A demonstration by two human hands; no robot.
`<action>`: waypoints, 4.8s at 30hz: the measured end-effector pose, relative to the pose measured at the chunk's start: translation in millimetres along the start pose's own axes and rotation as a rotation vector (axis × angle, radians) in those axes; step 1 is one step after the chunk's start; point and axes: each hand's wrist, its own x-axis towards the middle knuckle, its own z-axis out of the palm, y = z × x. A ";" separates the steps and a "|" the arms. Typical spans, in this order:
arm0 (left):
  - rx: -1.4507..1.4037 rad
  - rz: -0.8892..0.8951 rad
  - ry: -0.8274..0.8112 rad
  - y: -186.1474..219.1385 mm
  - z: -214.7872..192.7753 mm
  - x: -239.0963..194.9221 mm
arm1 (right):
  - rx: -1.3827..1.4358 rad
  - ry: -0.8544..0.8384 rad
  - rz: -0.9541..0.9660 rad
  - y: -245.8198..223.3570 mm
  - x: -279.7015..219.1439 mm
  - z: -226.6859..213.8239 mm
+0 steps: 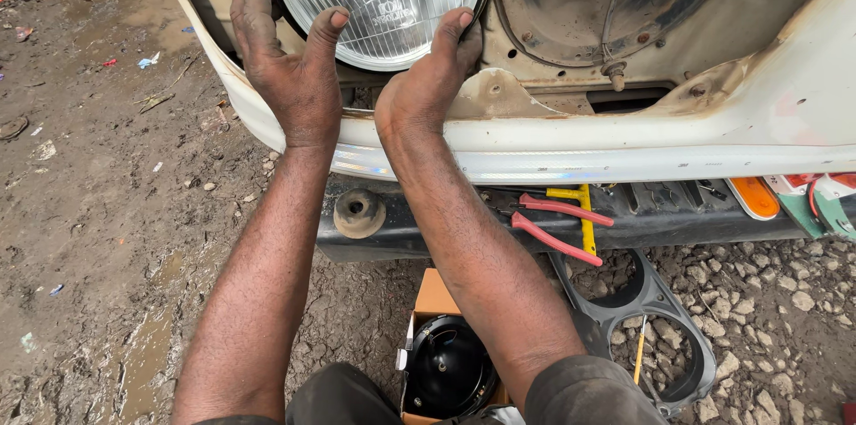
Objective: The person replaces a vehicle headlight bulb and reassembles the headlight unit. They remove the old bulb, insert a new one, connect the wiring, and secure the headlight cover back onto the vehicle.
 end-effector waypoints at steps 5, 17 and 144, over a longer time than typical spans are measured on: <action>0.113 0.013 -0.030 -0.7 0.9 -1.6 | -0.028 0.026 -0.036 0.1 3.5 3.1; 0.203 0.059 -0.058 -7.6 6.0 3.3 | -0.104 -0.028 -0.063 -1.6 5.8 9.6; -0.083 -0.189 -0.123 2.1 -14.4 31.9 | -0.130 -0.252 0.109 -22.0 -2.2 13.0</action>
